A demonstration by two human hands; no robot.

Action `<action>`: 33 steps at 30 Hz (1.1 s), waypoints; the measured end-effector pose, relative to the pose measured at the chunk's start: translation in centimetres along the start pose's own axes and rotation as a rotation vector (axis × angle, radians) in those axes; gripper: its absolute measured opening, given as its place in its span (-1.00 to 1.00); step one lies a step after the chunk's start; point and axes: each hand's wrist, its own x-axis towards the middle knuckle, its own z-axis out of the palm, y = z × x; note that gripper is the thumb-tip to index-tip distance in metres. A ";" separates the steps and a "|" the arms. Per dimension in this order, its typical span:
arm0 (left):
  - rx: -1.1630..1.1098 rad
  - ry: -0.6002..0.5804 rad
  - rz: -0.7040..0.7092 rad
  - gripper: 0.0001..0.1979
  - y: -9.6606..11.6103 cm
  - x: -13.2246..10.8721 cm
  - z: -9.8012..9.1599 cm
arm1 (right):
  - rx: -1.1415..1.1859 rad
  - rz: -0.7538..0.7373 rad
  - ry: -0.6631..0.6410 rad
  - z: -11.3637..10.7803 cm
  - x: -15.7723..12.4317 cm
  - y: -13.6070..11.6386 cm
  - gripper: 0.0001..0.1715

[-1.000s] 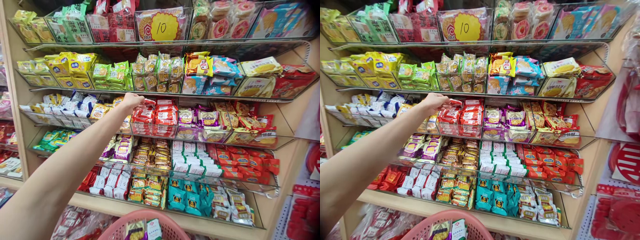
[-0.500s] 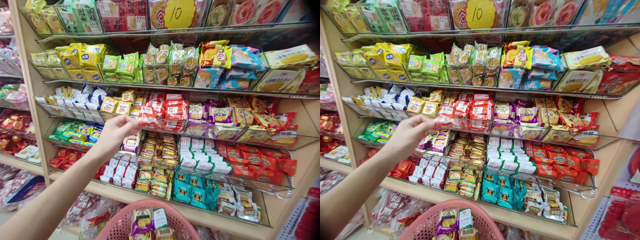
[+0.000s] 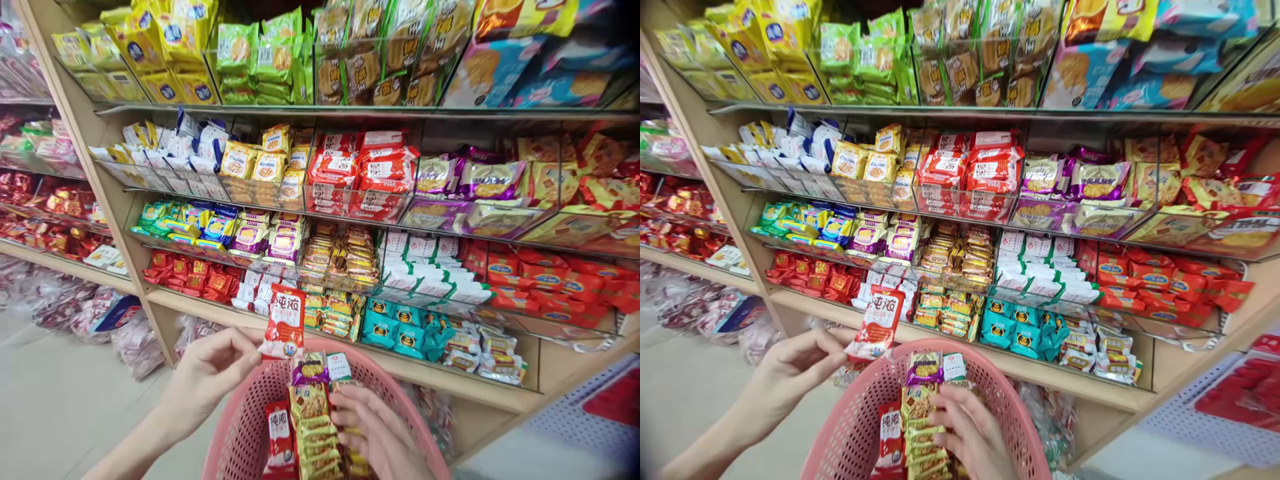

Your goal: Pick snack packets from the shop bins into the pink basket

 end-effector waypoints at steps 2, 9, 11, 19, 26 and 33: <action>-0.039 -0.036 -0.020 -0.79 -1.5 -1.6 1.0 | 0.229 0.151 -0.070 2.8 1.0 -0.6 -0.40; 0.027 -0.106 -0.191 -0.76 -7.2 -7.3 2.5 | 0.447 0.496 -0.041 9.2 1.1 3.2 -0.54; 0.093 -0.110 -0.235 -0.74 -8.6 -8.6 2.6 | 0.459 0.596 -0.001 10.1 1.0 5.1 -0.63; 0.308 -0.218 -0.402 -0.74 -11.8 -9.2 4.3 | 0.500 0.754 0.154 10.1 2.1 9.9 -0.54; 0.351 -0.190 -0.391 -0.82 -13.9 -6.9 5.3 | 0.450 0.856 0.150 8.3 3.4 11.2 -0.44; 0.470 -0.197 -0.341 -0.84 -16.9 -5.6 6.1 | 0.319 0.795 -0.031 5.5 3.2 13.7 -0.63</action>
